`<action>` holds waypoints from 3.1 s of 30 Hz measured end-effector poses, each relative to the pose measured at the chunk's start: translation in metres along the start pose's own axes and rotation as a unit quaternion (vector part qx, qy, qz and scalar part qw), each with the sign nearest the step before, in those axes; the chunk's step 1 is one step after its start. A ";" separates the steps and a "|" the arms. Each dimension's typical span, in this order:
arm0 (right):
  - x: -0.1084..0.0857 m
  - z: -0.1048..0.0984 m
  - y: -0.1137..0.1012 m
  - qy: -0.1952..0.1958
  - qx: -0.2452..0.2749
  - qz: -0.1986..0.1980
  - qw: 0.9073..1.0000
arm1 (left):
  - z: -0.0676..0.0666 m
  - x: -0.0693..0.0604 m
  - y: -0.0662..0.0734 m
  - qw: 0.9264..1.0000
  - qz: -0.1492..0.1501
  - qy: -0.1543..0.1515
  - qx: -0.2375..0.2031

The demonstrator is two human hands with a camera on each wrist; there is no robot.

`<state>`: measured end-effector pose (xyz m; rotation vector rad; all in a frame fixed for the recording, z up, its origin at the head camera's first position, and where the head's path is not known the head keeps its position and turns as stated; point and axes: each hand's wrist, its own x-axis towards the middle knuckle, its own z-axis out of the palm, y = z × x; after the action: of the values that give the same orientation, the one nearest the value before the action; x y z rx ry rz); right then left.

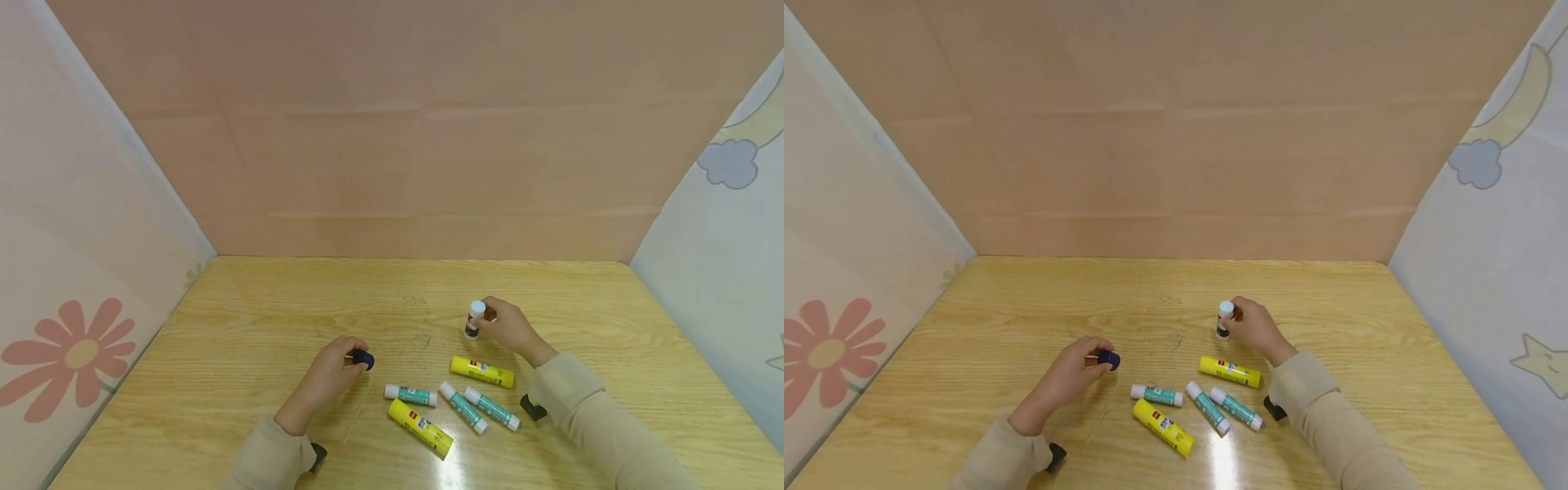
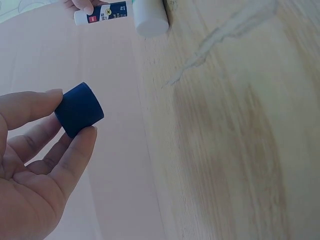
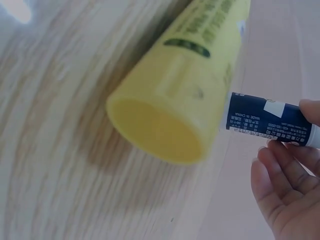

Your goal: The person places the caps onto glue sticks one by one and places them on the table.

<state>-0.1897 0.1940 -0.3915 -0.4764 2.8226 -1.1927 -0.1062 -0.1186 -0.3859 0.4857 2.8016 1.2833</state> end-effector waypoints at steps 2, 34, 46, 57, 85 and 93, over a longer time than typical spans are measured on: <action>-0.001 0.000 0.000 0.000 0.002 0.002 1.000 | 0.000 0.000 0.001 1.000 0.000 0.000 0.000; -0.026 -0.003 -0.027 0.047 0.071 -0.054 0.995 | 0.005 0.000 0.009 0.999 0.008 0.001 -0.054; -0.035 0.003 -0.029 0.048 0.081 -0.046 0.994 | 0.010 -0.004 0.013 0.994 0.012 -0.009 -0.104; -0.043 0.005 -0.034 0.055 0.073 -0.043 0.995 | 0.012 -0.008 0.020 0.984 0.000 -0.024 -0.175; -0.060 0.013 -0.054 0.039 0.059 -0.117 0.991 | 0.018 -0.008 0.033 0.975 0.013 -0.016 -0.222; -0.064 0.018 -0.058 0.027 0.039 -0.156 0.987 | 0.020 -0.009 0.039 0.973 0.006 -0.013 -0.229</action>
<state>-0.1112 0.1625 -0.3684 -0.9202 2.8053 -1.3789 -0.0837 -0.0824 -0.3710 0.4859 2.3643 1.8331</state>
